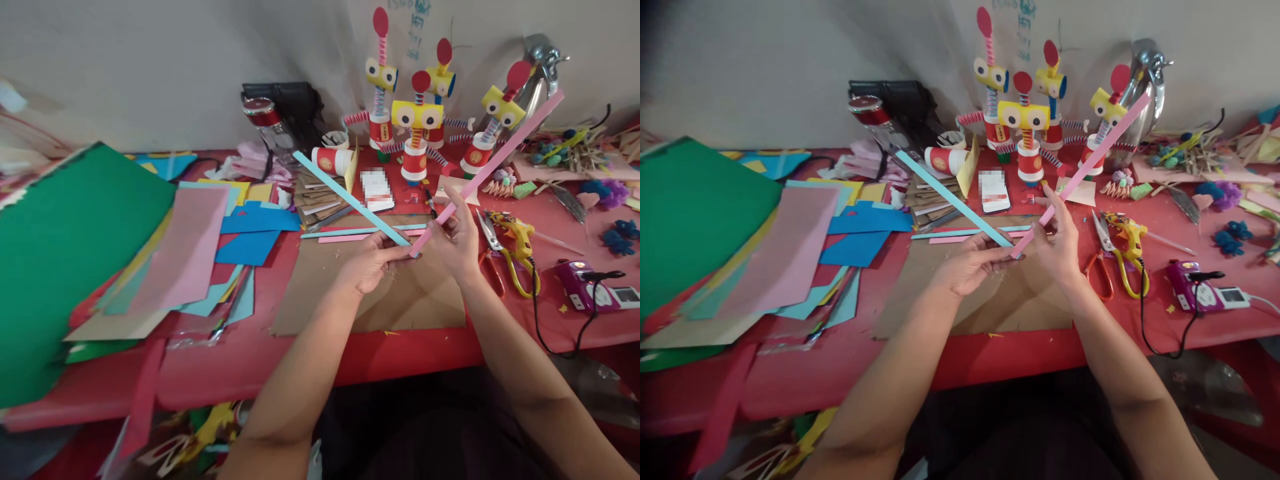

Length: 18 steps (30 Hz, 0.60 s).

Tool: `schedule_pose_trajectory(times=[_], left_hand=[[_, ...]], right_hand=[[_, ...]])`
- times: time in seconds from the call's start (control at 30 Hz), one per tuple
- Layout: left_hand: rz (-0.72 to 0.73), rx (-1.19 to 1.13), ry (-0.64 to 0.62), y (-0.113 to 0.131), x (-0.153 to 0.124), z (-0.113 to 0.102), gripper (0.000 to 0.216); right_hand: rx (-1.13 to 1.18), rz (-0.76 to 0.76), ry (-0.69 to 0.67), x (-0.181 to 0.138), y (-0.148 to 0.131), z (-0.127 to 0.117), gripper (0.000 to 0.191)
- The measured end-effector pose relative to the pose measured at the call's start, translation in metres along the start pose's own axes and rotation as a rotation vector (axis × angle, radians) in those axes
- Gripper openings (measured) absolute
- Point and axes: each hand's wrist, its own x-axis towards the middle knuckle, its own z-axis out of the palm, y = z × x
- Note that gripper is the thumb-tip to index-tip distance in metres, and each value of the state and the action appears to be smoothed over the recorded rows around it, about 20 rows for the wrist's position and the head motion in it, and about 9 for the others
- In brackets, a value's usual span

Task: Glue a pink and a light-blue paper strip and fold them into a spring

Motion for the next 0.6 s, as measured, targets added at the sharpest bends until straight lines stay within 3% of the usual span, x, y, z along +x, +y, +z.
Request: schedule_pose_trajectory(times=[0.2, 0.6], left_hand=[[0.021, 0.004, 0.046, -0.002, 0.003, -0.001, 0.029], [-0.027, 0.126, 0.157, -0.006, 0.01, -0.007, 0.022]], right_hand=[[0.019, 0.005, 0.021, -0.001, -0.001, 0.001, 0.061], [-0.029, 0.169, -0.063, -0.003, 0.023, 0.005, 0.054]])
